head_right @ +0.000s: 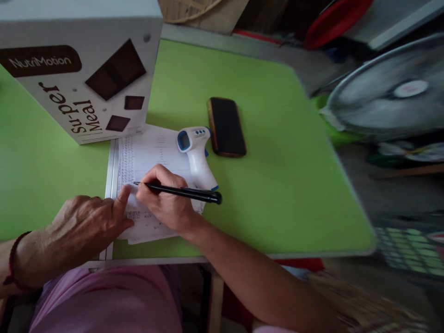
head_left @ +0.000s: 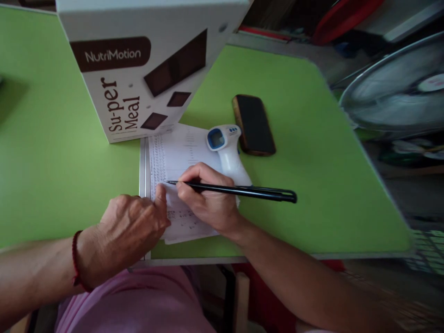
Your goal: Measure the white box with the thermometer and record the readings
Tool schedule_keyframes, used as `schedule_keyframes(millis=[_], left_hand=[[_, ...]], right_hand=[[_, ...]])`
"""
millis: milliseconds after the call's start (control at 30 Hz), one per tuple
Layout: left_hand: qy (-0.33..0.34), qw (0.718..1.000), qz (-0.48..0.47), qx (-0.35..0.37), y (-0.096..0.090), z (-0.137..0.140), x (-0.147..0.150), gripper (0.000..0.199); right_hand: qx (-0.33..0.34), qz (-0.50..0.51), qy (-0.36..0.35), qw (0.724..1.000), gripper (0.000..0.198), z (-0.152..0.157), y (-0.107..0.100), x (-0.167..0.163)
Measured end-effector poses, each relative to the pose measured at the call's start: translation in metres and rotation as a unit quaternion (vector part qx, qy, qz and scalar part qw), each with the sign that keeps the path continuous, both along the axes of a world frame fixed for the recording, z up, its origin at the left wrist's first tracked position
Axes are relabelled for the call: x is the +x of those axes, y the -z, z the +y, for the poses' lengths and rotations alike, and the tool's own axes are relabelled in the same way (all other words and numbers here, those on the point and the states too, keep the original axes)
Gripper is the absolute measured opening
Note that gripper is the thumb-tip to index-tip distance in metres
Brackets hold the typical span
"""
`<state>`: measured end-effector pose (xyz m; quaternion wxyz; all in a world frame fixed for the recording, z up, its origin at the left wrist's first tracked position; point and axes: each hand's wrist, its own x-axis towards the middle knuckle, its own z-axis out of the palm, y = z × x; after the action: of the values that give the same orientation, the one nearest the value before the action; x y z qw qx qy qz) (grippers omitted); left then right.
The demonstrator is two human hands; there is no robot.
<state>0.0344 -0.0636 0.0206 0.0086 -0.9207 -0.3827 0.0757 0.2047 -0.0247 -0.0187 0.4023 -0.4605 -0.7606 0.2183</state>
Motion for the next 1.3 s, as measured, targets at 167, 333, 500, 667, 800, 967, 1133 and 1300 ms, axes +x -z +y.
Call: schedule_keyframes(millis=[167, 333, 500, 667, 800, 967, 1133, 1300], left_hand=[[-0.005, 1.0, 0.01, -0.014, -0.0005, 0.0007, 0.0003, 0.049], [-0.009, 1.0, 0.004, 0.011, -0.0019, -0.001, 0.0004, 0.048], [-0.008, 1.0, 0.007, 0.009, -0.0021, -0.0014, -0.0002, 0.049], [0.004, 1.0, 0.0, 0.007, -0.0014, -0.001, -0.001, 0.051], [0.001, 1.0, -0.007, 0.008, -0.0009, -0.0007, -0.0008, 0.052], [0.007, 1.0, -0.013, 0.027, 0.0013, -0.0013, -0.0009, 0.05], [0.001, 1.0, 0.0, 0.026, 0.0011, -0.0022, -0.001, 0.049], [0.007, 0.999, -0.012, 0.037, 0.0014, -0.0023, -0.0023, 0.047]], right_hand=[[0.006, 0.015, 0.021, 1.0, 0.012, -0.0004, 0.0015, 0.0], [-0.002, 0.017, 0.013, 1.0, 0.011, -0.0002, 0.0025, -0.0013], [-0.008, 0.015, 0.012, 1.0, 0.011, -0.0002, 0.0034, -0.0008], [-0.002, 0.004, 0.015, 1.0, 0.011, -0.0001, 0.0026, -0.0006], [-0.01, -0.007, 0.02, 1.0, 0.011, 0.0004, 0.0011, -0.0013], [-0.012, -0.003, 0.017, 1.0, 0.012, 0.0004, 0.0007, -0.0015], [-0.007, -0.003, 0.01, 1.0, 0.012, 0.0, 0.0013, -0.0007], [-0.002, -0.007, 0.014, 1.0, 0.012, 0.0004, 0.0008, -0.0013]])
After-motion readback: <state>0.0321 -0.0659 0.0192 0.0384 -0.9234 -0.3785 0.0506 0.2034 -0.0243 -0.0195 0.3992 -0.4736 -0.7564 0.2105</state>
